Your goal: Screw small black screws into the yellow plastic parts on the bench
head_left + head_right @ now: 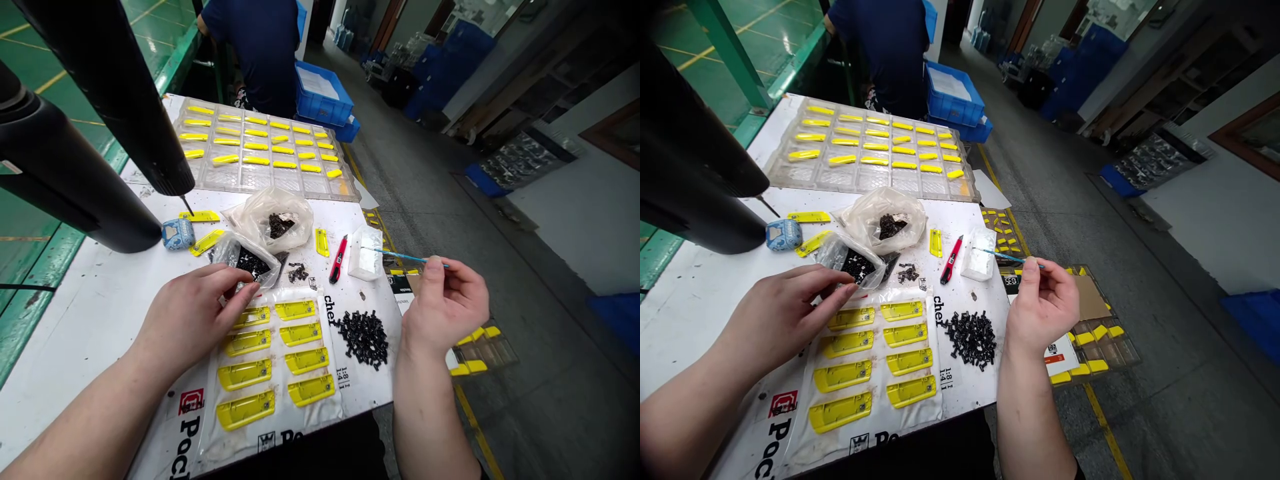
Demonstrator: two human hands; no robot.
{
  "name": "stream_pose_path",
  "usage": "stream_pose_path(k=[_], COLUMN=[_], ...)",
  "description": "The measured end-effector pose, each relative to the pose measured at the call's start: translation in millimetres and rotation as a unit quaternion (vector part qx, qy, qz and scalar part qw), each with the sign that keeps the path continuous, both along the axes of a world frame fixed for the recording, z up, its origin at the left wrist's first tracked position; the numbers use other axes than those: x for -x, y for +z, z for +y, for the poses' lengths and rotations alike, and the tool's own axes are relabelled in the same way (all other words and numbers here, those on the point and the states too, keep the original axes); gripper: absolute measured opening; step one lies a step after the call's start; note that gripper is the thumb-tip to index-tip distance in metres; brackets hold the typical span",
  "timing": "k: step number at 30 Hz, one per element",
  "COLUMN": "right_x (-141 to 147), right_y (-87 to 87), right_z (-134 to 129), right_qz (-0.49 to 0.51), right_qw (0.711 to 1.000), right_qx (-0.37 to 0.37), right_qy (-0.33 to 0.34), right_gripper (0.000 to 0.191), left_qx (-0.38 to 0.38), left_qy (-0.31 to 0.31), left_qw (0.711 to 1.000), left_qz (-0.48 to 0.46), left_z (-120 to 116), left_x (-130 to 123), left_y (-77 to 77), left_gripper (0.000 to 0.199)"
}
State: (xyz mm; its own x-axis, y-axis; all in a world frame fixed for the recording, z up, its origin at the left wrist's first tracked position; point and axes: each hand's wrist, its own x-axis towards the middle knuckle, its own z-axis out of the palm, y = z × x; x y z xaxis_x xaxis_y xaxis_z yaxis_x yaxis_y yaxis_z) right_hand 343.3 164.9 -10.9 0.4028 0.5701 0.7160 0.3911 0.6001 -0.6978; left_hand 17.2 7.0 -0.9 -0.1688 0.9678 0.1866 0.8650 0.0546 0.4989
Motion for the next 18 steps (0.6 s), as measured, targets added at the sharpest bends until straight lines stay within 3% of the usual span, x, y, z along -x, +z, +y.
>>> stream_pose_path(k=[11, 18], right_x=[4, 2], right_y=[5.5, 15.1], right_z=[-1, -2], right_qz=[0.032, 0.118], right_qw=[0.999, 0.991], right_qx=[-0.01, 0.008], right_qy=[0.002, 0.063], right_gripper=[0.024, 0.023], left_qx=[0.021, 0.056], left_qy=[0.008, 0.009], left_qw=[1.0, 0.998], left_qz=[-0.011, -0.021], left_z=[0, 1], left_x=[-2, -4], left_y=[2.7, 10.3], left_gripper=[0.041, 0.042])
